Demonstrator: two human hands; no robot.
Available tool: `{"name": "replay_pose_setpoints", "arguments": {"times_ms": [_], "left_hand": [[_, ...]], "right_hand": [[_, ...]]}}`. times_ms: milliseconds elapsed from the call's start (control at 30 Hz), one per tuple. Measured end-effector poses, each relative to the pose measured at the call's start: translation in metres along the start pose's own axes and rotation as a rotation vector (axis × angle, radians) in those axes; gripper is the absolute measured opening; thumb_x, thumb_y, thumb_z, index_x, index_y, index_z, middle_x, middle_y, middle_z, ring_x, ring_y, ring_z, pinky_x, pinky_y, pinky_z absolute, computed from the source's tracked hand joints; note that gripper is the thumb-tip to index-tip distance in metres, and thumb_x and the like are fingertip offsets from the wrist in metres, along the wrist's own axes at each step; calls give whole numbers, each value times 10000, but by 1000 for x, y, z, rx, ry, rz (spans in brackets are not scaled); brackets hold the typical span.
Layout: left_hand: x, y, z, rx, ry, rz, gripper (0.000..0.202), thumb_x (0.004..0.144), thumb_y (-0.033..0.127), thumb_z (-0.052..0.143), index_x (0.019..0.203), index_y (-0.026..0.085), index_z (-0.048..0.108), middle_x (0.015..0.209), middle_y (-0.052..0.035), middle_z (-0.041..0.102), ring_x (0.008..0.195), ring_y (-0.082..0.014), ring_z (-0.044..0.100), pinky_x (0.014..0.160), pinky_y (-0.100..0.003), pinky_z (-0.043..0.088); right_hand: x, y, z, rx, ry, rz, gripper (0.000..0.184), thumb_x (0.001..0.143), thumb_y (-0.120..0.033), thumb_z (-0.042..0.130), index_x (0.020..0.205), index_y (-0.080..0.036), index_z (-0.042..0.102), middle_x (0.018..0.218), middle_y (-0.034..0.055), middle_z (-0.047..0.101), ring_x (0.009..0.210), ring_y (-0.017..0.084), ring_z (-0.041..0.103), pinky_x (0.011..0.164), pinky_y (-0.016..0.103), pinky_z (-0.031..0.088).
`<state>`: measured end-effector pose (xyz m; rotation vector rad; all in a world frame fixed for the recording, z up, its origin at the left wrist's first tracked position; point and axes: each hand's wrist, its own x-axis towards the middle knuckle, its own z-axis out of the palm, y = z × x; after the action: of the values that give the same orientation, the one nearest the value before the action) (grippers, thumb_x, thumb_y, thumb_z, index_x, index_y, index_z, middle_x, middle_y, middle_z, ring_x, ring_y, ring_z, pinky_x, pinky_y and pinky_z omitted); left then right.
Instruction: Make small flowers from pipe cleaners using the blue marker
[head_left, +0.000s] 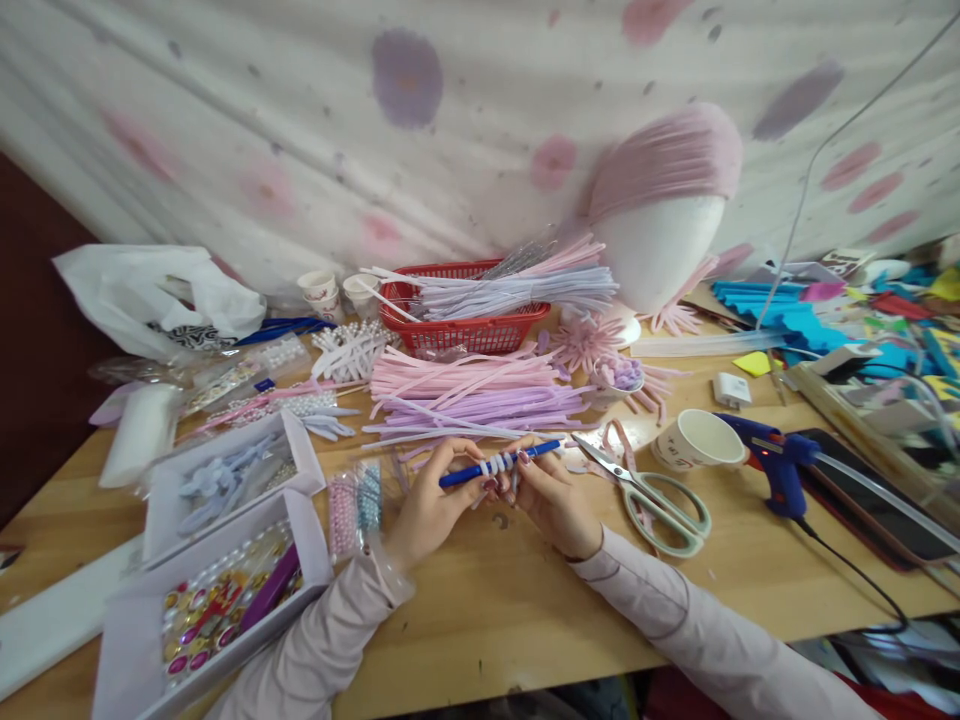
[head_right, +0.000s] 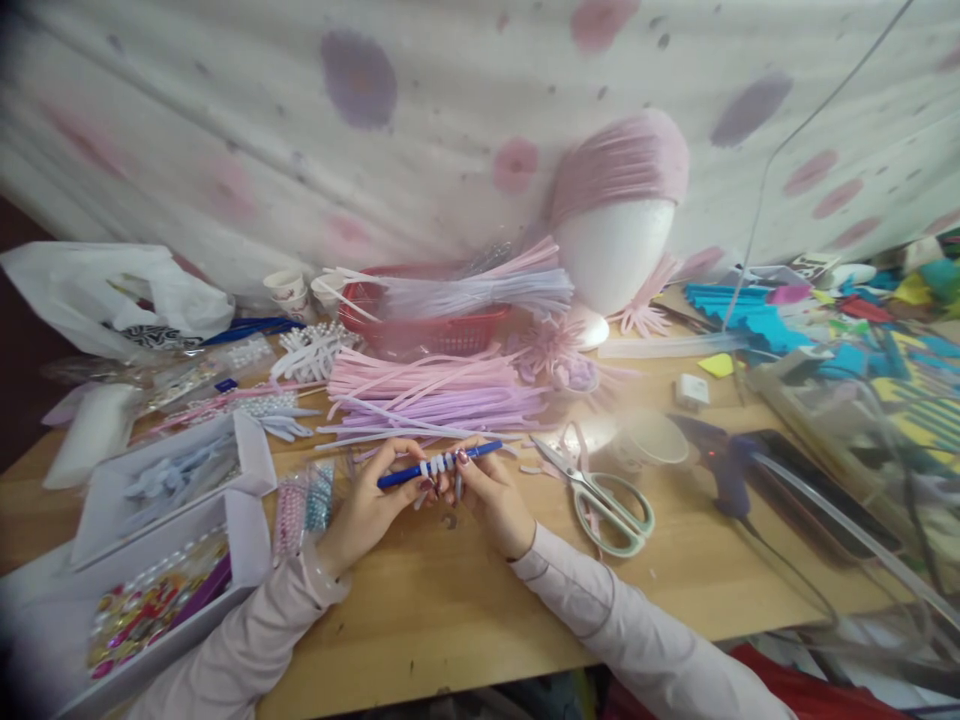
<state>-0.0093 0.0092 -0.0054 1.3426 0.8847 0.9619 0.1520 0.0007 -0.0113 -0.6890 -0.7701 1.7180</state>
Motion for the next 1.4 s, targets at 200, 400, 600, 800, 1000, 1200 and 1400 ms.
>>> {"name": "replay_pose_setpoints", "arguments": {"times_ms": [200,400,600,800,1000,1200,1400], "left_hand": [[0,0,0,59,-3,21,203,824,328,622,944,185,543,841,-25,653,705,-140,628,660,-241,491],[0,-1,0,-18,2,-19,232,817,317,632,977,189,523,810,-20,659,657,-134,621,635,-247,497],[0,-3,-2,-39,-53,-2,196,836,298,612,995,195,561,834,-20,657,718,-137,631,679,-243,502],[0,-4,-2,-8,-58,15,260,842,298,605,1081,198,583,1003,-59,656,720,-131,626,682,-243,509],[1,-3,-2,55,-96,2,333,853,311,584,1164,193,606,1076,-79,642,694,-124,613,688,-248,500],[0,-4,-4,17,-110,-50,309,842,330,604,1101,163,596,743,-9,628,657,-123,588,642,-227,469],[-1,-3,-2,-29,-76,-84,245,832,336,612,995,169,537,755,-7,632,655,-125,606,646,-240,476]], "right_hand": [[2,4,-3,6,22,5,225,748,-365,707,829,-208,567,626,-18,565,555,124,496,540,253,377],[3,5,-4,11,30,11,230,724,-362,723,823,-208,585,614,-16,563,546,132,484,539,264,375],[3,5,-3,15,14,27,237,730,-368,715,859,-195,618,622,-14,566,553,123,478,555,260,384],[2,7,-2,-12,24,93,298,710,-430,732,676,-166,600,584,-12,529,543,113,467,521,248,355],[2,9,-4,-45,-14,205,382,688,-495,737,628,-154,576,550,-8,541,475,91,425,466,227,288],[4,13,-16,-106,-83,210,428,728,-523,693,592,-128,602,547,11,556,510,106,478,500,241,352],[4,16,-17,-32,-101,183,410,756,-494,675,575,-133,604,569,20,543,556,126,504,505,250,375]]}}
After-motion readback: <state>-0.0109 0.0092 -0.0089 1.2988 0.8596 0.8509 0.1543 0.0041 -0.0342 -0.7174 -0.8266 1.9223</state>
